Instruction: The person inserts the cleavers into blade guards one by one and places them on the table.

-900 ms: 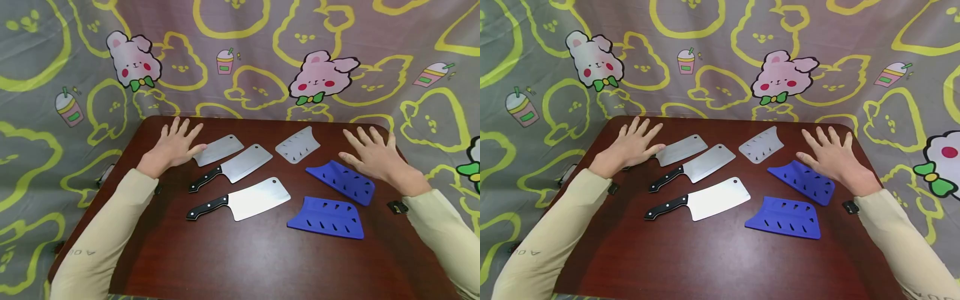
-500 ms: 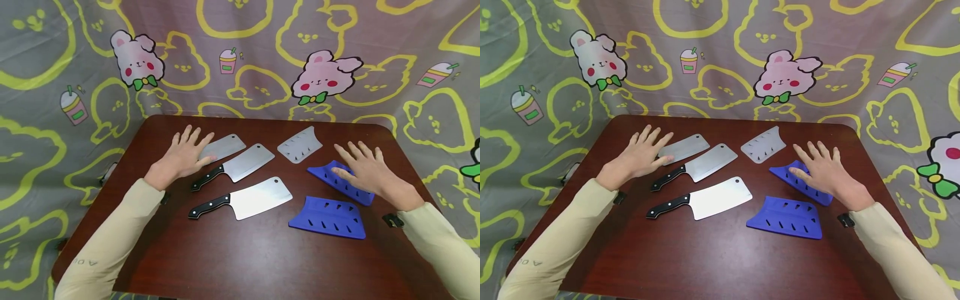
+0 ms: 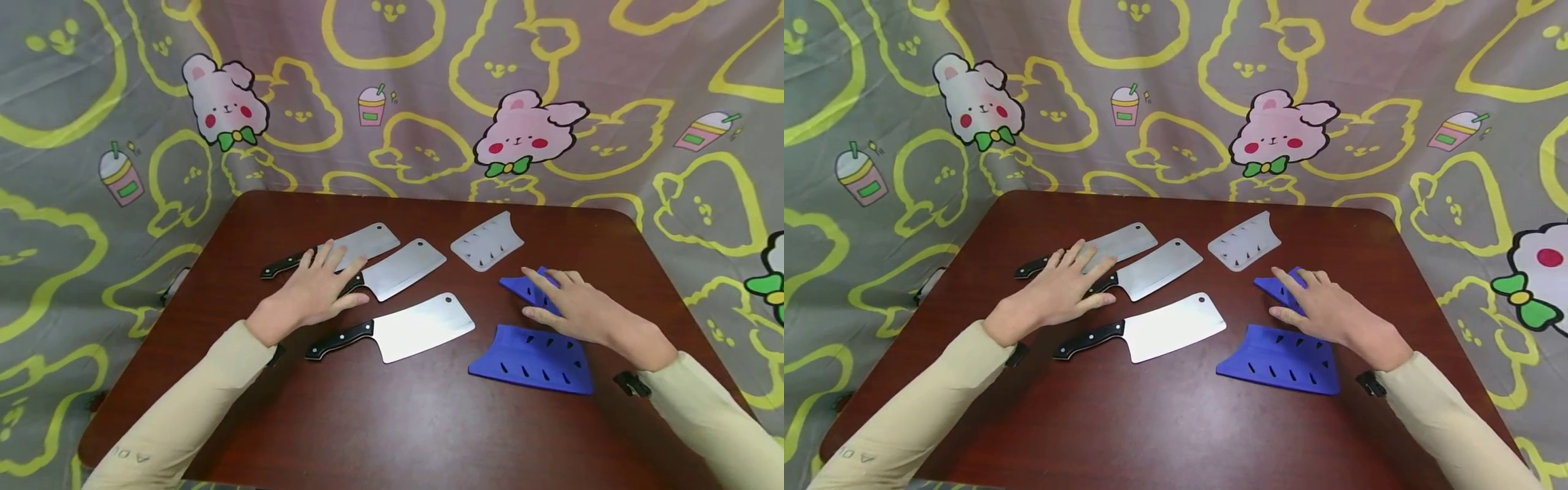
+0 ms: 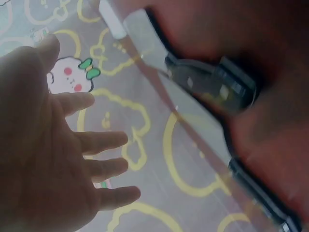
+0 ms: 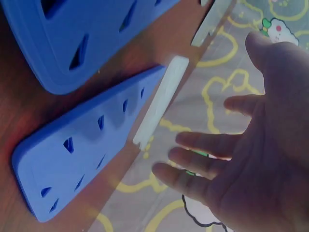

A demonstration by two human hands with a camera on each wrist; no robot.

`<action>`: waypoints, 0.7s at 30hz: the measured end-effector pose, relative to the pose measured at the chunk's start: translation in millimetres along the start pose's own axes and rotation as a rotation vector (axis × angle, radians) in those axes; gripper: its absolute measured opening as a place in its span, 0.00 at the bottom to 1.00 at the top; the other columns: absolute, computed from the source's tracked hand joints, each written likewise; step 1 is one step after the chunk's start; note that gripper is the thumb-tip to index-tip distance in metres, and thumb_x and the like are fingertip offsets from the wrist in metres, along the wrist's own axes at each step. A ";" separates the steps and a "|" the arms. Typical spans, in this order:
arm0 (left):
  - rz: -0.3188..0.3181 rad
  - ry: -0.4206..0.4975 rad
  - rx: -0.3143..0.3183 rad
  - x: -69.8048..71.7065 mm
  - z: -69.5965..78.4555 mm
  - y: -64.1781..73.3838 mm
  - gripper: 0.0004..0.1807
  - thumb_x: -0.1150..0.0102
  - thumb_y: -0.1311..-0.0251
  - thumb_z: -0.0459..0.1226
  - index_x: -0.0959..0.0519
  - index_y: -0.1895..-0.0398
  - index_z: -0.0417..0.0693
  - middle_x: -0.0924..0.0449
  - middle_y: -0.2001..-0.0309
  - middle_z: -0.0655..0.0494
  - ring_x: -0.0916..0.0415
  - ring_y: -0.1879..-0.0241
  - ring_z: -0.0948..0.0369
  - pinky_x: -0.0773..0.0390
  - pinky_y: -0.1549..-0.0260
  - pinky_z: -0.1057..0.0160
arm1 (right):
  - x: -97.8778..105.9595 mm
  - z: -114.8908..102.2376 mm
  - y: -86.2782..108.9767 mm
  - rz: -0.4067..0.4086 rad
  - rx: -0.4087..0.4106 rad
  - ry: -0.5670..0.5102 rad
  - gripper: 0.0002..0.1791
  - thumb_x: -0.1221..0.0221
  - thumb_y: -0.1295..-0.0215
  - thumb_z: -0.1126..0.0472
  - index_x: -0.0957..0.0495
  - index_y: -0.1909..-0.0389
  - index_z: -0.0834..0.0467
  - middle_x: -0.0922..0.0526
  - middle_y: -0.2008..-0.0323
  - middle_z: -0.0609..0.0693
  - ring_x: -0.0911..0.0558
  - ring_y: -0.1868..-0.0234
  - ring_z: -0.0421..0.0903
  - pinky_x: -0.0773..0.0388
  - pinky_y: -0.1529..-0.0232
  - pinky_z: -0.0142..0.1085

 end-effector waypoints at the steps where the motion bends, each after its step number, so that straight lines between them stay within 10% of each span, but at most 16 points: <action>1: -0.004 -0.005 -0.010 -2.9 1.8 0.8 0.41 0.66 0.41 0.67 0.47 0.29 0.58 0.47 0.31 0.41 0.57 0.31 0.42 0.50 0.39 0.37 | -2.1 -2.2 1.3 -0.012 0.002 -0.009 0.46 0.58 0.41 0.28 0.56 0.27 0.47 0.42 0.36 0.66 0.43 0.37 0.66 0.36 0.50 0.65; 9: -0.072 0.076 -0.072 -21.9 16.5 5.5 0.41 0.58 0.43 0.67 0.41 0.31 0.54 0.34 0.44 0.43 0.38 0.42 0.46 0.37 0.47 0.44 | -16.2 -13.3 7.6 -0.114 0.025 -0.019 0.50 0.47 0.51 0.26 0.44 0.31 0.49 0.31 0.48 0.61 0.30 0.48 0.59 0.25 0.64 0.49; 21: -0.247 0.167 -0.080 -32.1 34.8 4.2 0.36 0.46 0.53 0.68 0.30 0.53 0.49 0.27 0.60 0.49 0.28 0.65 0.57 0.26 0.67 0.57 | -21.9 -15.1 19.6 -0.347 -0.070 0.006 0.60 0.39 0.70 0.23 0.40 0.35 0.54 0.34 0.43 0.66 0.34 0.44 0.66 0.30 0.60 0.60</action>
Point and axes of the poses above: each hand's wrist, its own y-axis away from the middle knuckle, its own x-axis out of the back of the hand, z = x × y, the point moved 3 cm from there along -y, towards the middle knuckle
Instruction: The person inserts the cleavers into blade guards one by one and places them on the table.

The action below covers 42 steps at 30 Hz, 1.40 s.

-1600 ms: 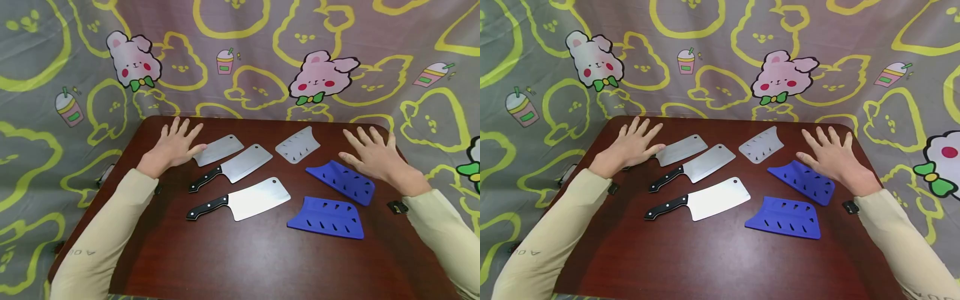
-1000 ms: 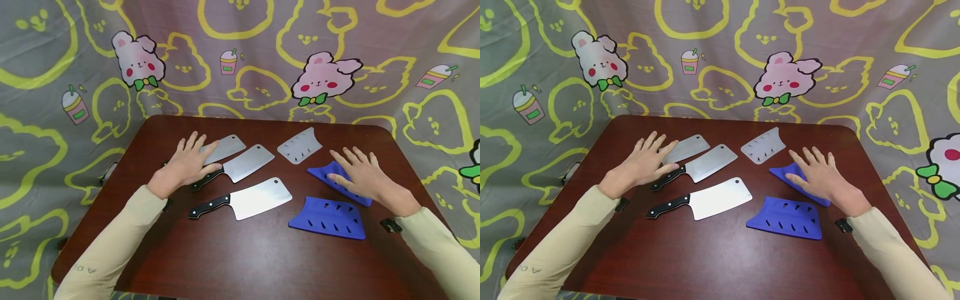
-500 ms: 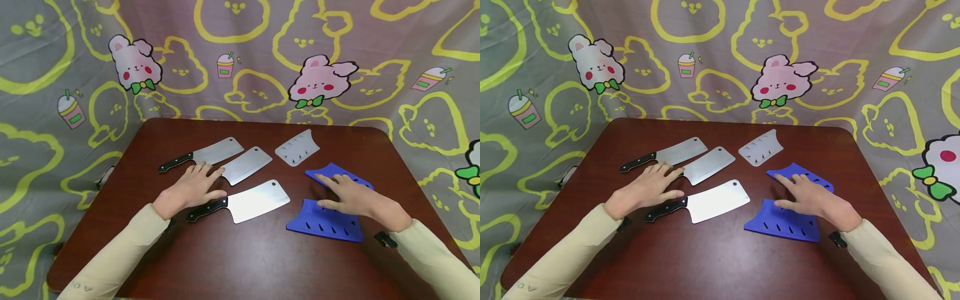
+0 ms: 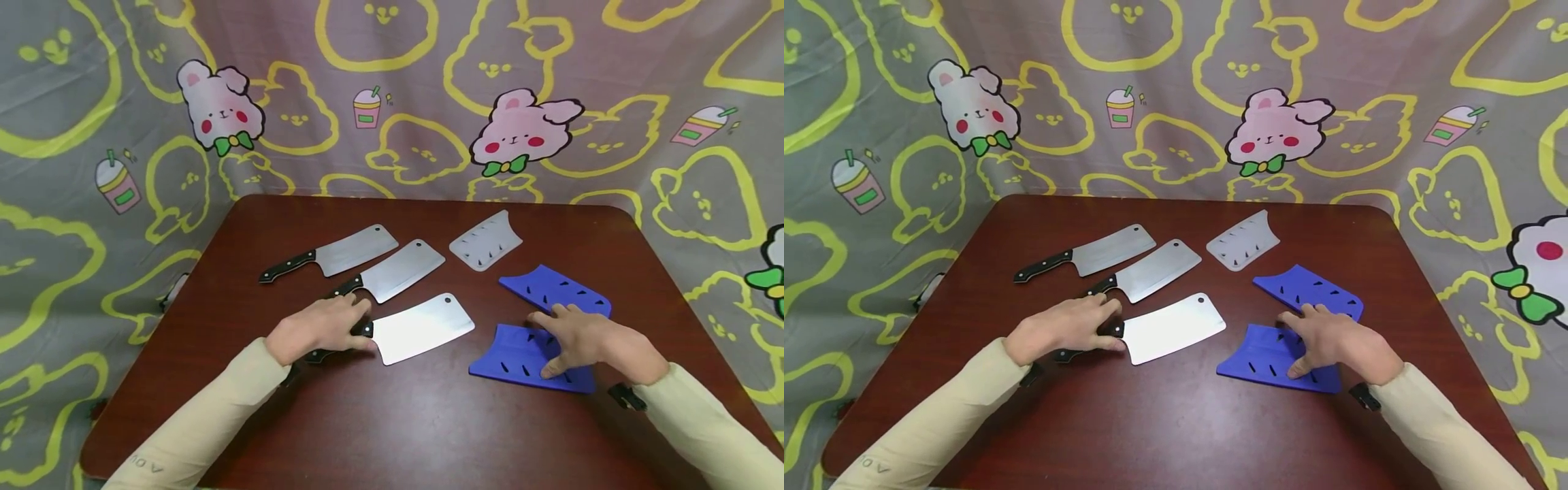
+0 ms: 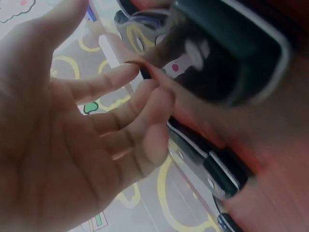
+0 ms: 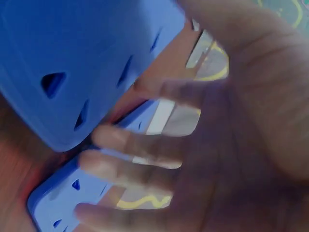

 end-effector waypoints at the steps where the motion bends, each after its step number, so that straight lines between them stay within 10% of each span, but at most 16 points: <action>1: -0.019 0.004 0.005 -1.1 1.1 -0.7 0.36 0.45 0.53 0.68 0.30 0.53 0.49 0.27 0.59 0.49 0.28 0.65 0.57 0.26 0.67 0.57 | -0.4 0.6 0.0 -0.011 -0.012 -0.001 0.60 0.39 0.71 0.23 0.39 0.36 0.55 0.34 0.44 0.66 0.34 0.44 0.67 0.30 0.60 0.60; 14: -0.079 0.008 -0.002 -6.0 4.7 -17.3 0.21 0.38 0.47 0.52 0.27 0.57 0.49 0.28 0.68 0.57 0.31 0.70 0.62 0.29 0.71 0.62 | -4.4 7.2 -6.4 -0.029 0.010 -0.079 0.49 0.35 0.73 0.29 0.33 0.49 0.55 0.30 0.55 0.62 0.30 0.50 0.64 0.28 0.62 0.54; 28: -0.028 0.000 -0.020 -1.4 5.2 -19.8 0.22 0.39 0.43 0.48 0.28 0.53 0.42 0.27 0.60 0.50 0.28 0.63 0.60 0.27 0.62 0.61 | -1.0 9.3 -7.1 0.082 0.002 -0.026 0.57 0.36 0.73 0.26 0.32 0.43 0.60 0.31 0.54 0.62 0.33 0.52 0.60 0.28 0.61 0.54; 42: -0.034 0.215 0.015 14.3 0.4 -24.5 0.16 0.44 0.39 0.46 0.37 0.60 0.49 0.29 0.77 0.57 0.33 0.81 0.62 0.33 0.80 0.65 | 28.1 22.3 -8.3 0.081 0.108 -0.169 0.28 0.31 0.56 0.46 0.31 0.60 0.56 0.26 0.62 0.52 0.27 0.59 0.50 0.26 0.63 0.43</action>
Point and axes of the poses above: each hand's wrist, its own y-axis away from the middle knuckle, its own x-axis out of the back of the hand, z = x × y, the point moved 3 cm from there along -y, towards the middle knuckle
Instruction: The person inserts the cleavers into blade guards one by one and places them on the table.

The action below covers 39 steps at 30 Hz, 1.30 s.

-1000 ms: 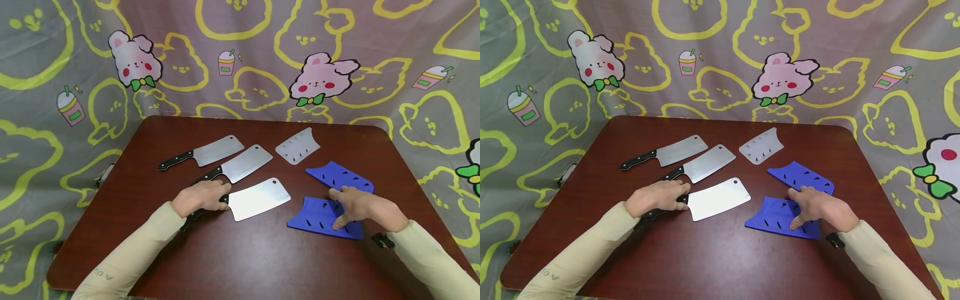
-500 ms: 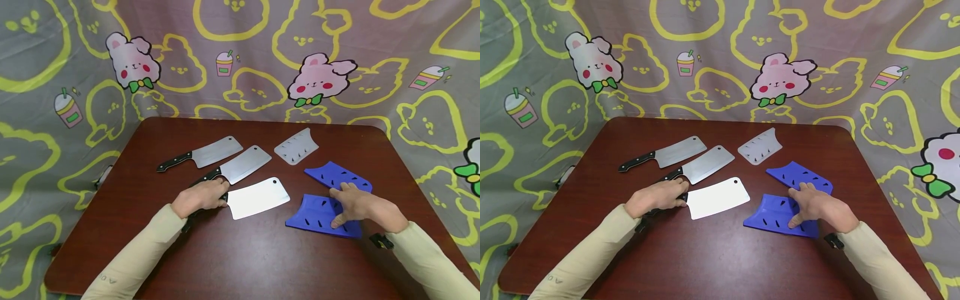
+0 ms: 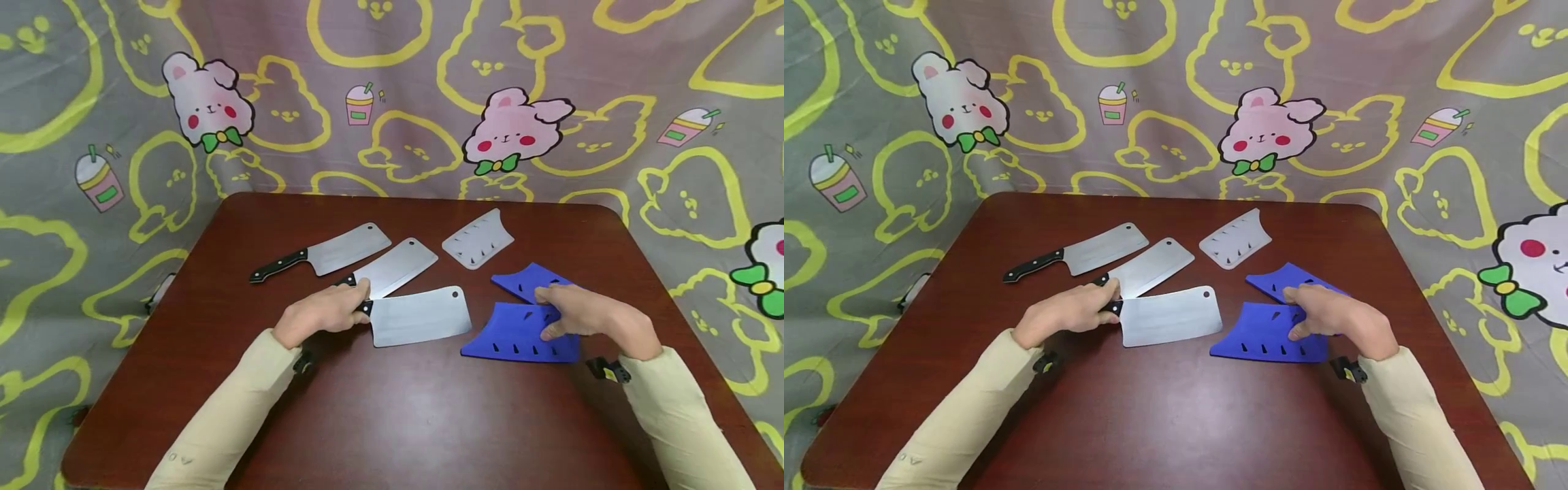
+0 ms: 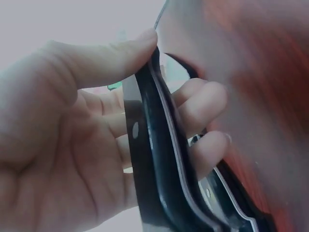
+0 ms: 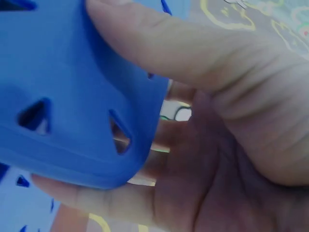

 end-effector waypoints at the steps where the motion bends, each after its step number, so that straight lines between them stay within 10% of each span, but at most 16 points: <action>1: 0.003 0.013 -0.001 1.3 -0.4 0.7 0.16 0.43 0.39 0.45 0.37 0.60 0.49 0.29 0.77 0.56 0.33 0.81 0.62 0.34 0.80 0.65 | 1.4 -0.3 -0.2 -0.005 0.011 -0.004 0.25 0.31 0.55 0.47 0.31 0.62 0.56 0.27 0.65 0.50 0.28 0.62 0.48 0.27 0.65 0.41; 12: 0.073 0.087 -0.106 17.4 0.6 -3.9 0.15 0.42 0.40 0.44 0.39 0.62 0.51 0.29 0.78 0.58 0.32 0.79 0.62 0.34 0.76 0.65 | 18.9 -6.0 10.9 0.005 0.193 -0.111 0.19 0.36 0.44 0.59 0.41 0.76 0.55 0.48 0.80 0.40 0.43 0.81 0.34 0.44 0.79 0.29; 25: 0.082 0.179 -0.096 27.2 -4.4 -9.4 0.13 0.51 0.35 0.50 0.32 0.58 0.52 0.27 0.74 0.56 0.33 0.76 0.62 0.33 0.70 0.62 | 27.6 -9.1 6.8 0.128 0.300 -0.142 0.11 0.39 0.40 0.53 0.33 0.73 0.46 0.39 0.80 0.38 0.33 0.78 0.35 0.35 0.76 0.30; 39: 0.234 0.275 -0.123 54.8 -8.5 0.7 0.22 0.61 0.35 0.59 0.26 0.71 0.54 0.34 0.77 0.59 0.35 0.74 0.63 0.34 0.68 0.61 | 44.3 -8.4 3.9 0.264 0.291 -0.135 0.07 0.42 0.37 0.53 0.26 0.59 0.42 0.29 0.77 0.37 0.27 0.70 0.36 0.31 0.70 0.31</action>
Point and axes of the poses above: each hand's wrist, its own y-axis away from the middle knuckle, its own x-axis out of the back of the hand, z = x × y, the point moved 3 cm from there along -y, towards the middle knuckle
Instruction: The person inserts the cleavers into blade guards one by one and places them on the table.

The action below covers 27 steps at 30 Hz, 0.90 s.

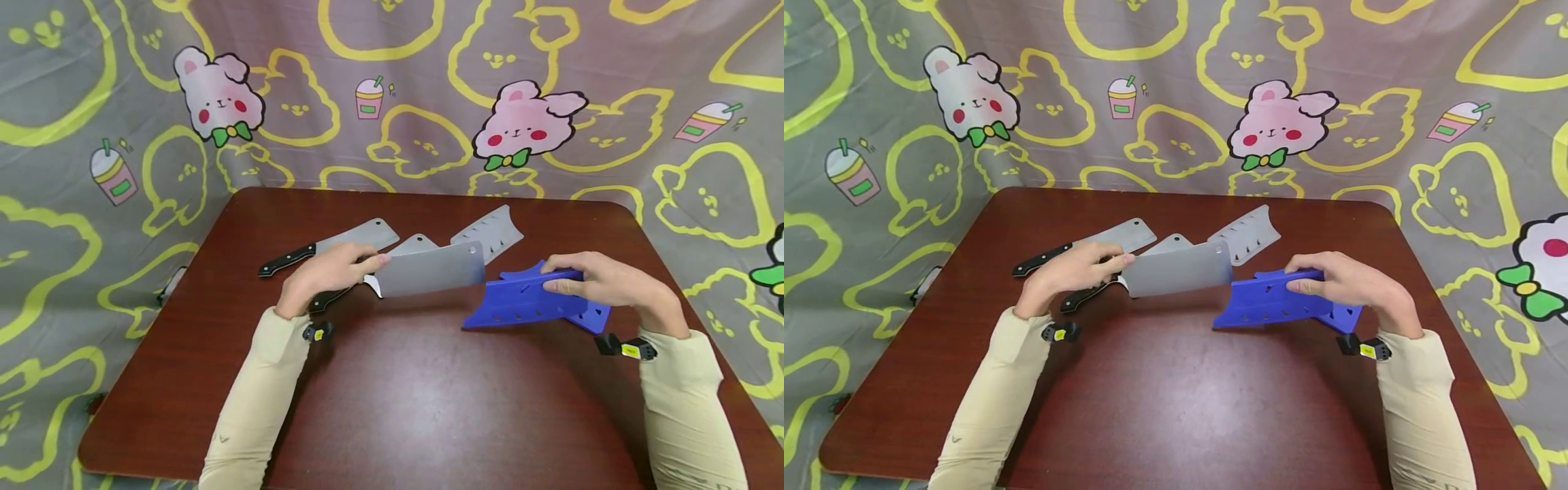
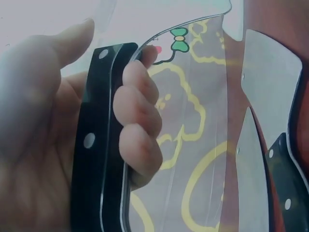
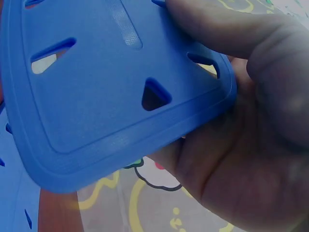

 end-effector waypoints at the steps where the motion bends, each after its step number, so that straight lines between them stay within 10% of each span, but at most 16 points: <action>1: 0.007 0.006 0.000 1.4 -0.8 0.5 0.22 0.61 0.35 0.59 0.26 0.71 0.55 0.34 0.77 0.59 0.35 0.73 0.63 0.34 0.68 0.62 | 0.5 -0.6 0.2 0.003 -0.001 -0.003 0.07 0.42 0.37 0.53 0.26 0.59 0.41 0.29 0.77 0.37 0.27 0.71 0.36 0.31 0.70 0.31; 11: 0.103 -0.003 -0.047 9.8 -7.9 4.7 0.24 0.59 0.36 0.59 0.30 0.80 0.54 0.35 0.83 0.59 0.34 0.82 0.64 0.33 0.75 0.63 | 3.9 -4.6 4.5 0.044 -0.058 -0.064 0.08 0.41 0.38 0.54 0.25 0.58 0.42 0.24 0.73 0.39 0.25 0.69 0.38 0.29 0.71 0.32; 27: 0.151 0.092 -0.026 21.5 -7.6 16.0 0.25 0.59 0.35 0.57 0.28 0.78 0.50 0.29 0.85 0.54 0.31 0.87 0.59 0.28 0.82 0.61 | 14.9 4.5 9.3 0.357 -0.145 -0.274 0.09 0.43 0.37 0.63 0.21 0.56 0.55 0.20 0.68 0.47 0.25 0.71 0.42 0.29 0.74 0.33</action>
Point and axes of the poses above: each hand's wrist, its own y-axis away from the middle knuckle, its own x-axis out of the back of the hand, z = x × y, the point moved 3 cm from there along -y, towards the middle knuckle
